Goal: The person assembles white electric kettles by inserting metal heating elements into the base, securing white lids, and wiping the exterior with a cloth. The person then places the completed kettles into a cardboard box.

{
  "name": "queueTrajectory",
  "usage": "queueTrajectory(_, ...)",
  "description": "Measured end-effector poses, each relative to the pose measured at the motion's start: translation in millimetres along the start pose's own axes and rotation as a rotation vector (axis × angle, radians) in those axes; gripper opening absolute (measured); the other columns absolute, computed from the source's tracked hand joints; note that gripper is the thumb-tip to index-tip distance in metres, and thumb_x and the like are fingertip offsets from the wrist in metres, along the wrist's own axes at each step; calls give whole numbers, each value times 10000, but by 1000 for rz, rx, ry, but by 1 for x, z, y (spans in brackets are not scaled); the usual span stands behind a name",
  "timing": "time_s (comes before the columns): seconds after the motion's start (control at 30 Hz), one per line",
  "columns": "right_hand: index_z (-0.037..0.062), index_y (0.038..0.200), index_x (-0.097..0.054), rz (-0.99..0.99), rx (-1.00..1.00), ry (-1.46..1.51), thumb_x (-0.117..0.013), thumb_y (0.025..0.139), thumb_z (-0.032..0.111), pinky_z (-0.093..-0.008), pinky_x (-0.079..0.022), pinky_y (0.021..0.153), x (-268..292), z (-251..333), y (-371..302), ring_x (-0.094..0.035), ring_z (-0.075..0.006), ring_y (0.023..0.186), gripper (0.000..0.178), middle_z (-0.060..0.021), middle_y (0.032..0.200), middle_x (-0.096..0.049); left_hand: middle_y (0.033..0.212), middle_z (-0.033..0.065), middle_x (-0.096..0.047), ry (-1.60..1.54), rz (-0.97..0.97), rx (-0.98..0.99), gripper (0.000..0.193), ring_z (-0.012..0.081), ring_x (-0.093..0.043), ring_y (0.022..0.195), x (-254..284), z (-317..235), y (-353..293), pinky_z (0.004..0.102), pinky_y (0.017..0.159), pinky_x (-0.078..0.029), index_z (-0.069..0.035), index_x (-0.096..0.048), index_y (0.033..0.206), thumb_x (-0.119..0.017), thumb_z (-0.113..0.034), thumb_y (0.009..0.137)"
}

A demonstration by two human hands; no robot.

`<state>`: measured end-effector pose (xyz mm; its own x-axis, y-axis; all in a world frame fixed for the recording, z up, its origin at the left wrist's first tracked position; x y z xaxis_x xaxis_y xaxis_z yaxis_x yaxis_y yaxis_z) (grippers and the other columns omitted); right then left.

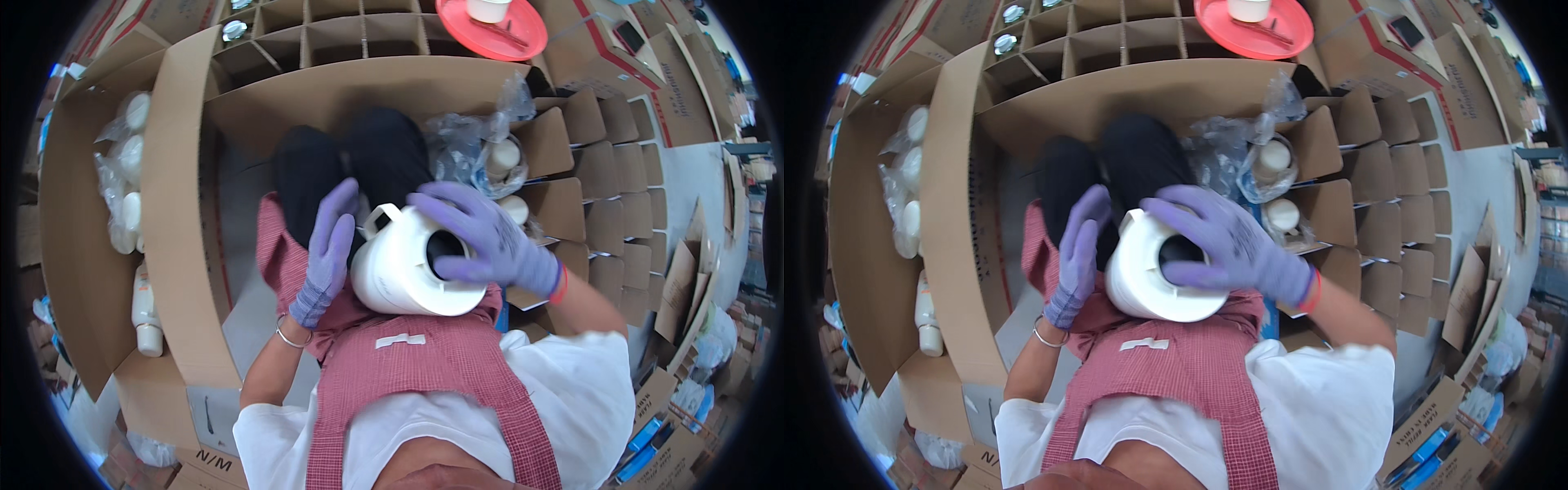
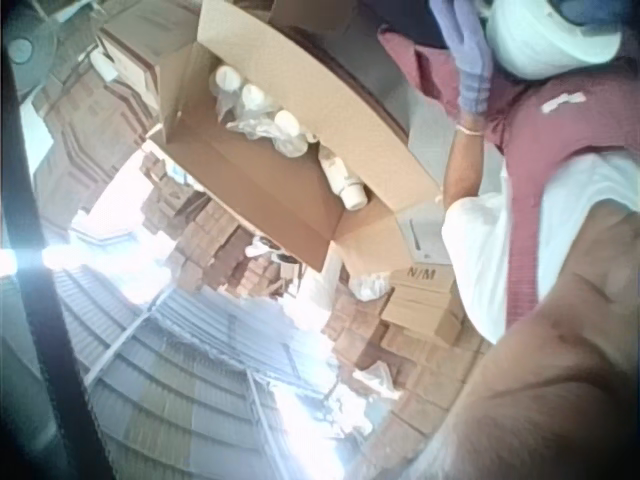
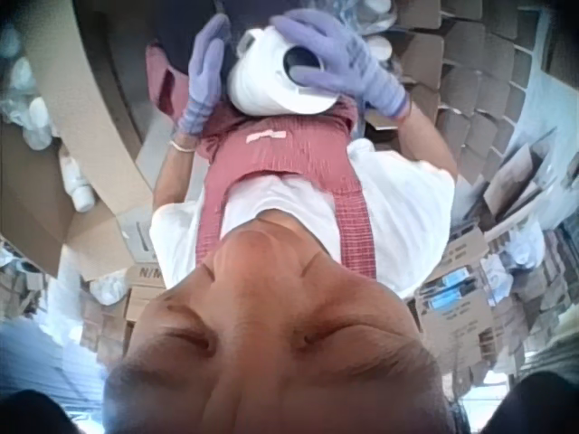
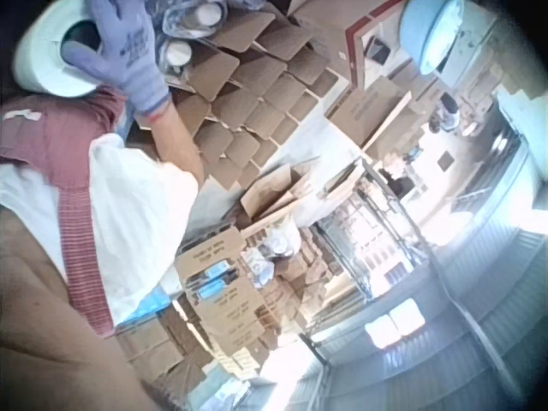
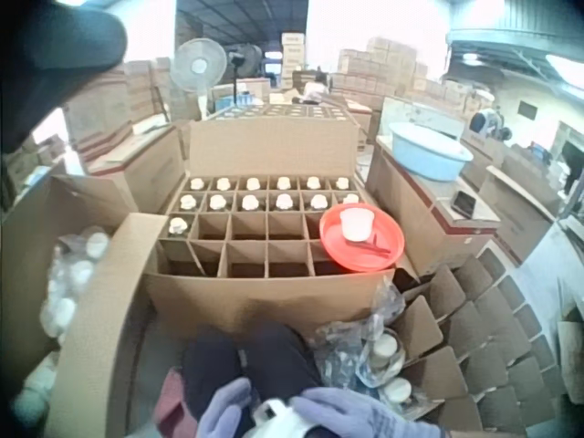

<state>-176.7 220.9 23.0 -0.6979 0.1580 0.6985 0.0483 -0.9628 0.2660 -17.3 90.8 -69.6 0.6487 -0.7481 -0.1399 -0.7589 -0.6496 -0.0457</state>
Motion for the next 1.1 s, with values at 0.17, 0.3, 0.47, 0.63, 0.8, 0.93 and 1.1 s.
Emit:
queueTrajectory(0.17, 43, 1212, -601, 350, -801, -315, -689, 780, 602, -370, -542, 708, -25, -14, -128, -673, -249, 756, 713, -108, 849, -616, 1109, 91, -644, 101, 157, 481, 481, 136, -608, 973, -8, 42, -20, 279, 889, -502, -8, -526, 1355, -613, -285, 971)
queueTrajectory(0.3, 37, 1324, -563, -283, -368, -164, -605, 851, 382, -480, -414, 1018, -2, 3, -91, -535, -376, 1184, 587, -215, 1294, -537, 1084, 105, -671, 114, 312, 596, 364, 172, -638, 938, -11, 34, -21, 291, 883, -509, 1, -639, 1201, -591, -260, 950)
queueTrajectory(0.47, 27, 1332, -540, -391, 56, 290, -564, 860, 338, -514, -363, 1077, -10, -7, -43, -541, -358, 1212, 566, -180, 1306, -557, 1169, 111, -672, 197, 247, 257, 366, 218, -624, 1100, -14, -3, -4, 326, 962, -488, -2, -685, 1148, -549, -277, 949)
queueTrajectory(0.63, 11, 1417, -425, -490, -583, 1470, -415, 1050, 476, -359, -397, 1075, -44, -104, -41, -528, -253, 1238, 593, -145, 1339, -540, 1226, 53, -679, 1044, 457, -754, 295, 361, -549, 1271, -71, -142, 8, 533, 1133, -333, -197, -720, 1066, -686, -171, 774)
queueTrajectory(0.8, 21, 1505, -302, -593, -97, 266, -525, 999, 259, -405, -234, 1190, 21, -43, -19, -301, -302, 1443, 602, -167, 1533, -333, 1124, 123, -714, 198, 210, -157, 314, 237, -647, 1129, -23, -111, 57, 383, 1013, -479, 1, -713, 1117, -594, -112, 848)
queueTrajectory(0.93, 31, 1512, -295, -493, -353, 948, -652, 946, 240, -362, -311, 1159, -14, -105, -15, -392, -236, 1383, 701, -115, 1499, -380, 1084, 108, -721, 880, 298, -765, 275, 299, -652, 1121, -63, -153, 40, 427, 1076, -416, -18, -730, 1035, -577, -101, 822)
queueTrajectory(1.1, 11, 1445, -397, -544, 22, 155, -539, 980, 339, -339, -317, 1140, 57, -37, 18, -381, -224, 1381, 586, -141, 1486, -393, 1070, 129, -726, 296, 96, -27, 296, 204, -660, 1036, -11, -105, 78, 321, 946, -500, 26, -720, 1060, -537, -96, 861)
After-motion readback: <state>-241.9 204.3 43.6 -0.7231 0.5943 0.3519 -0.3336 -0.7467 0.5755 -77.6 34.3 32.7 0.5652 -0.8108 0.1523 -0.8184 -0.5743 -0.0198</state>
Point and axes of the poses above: each hand's wrist, its own y-axis towards the middle knuckle, its own x-axis out of the back of the hand, z = x × y, the point moved 7 cm from there along y, towards the middle knuckle
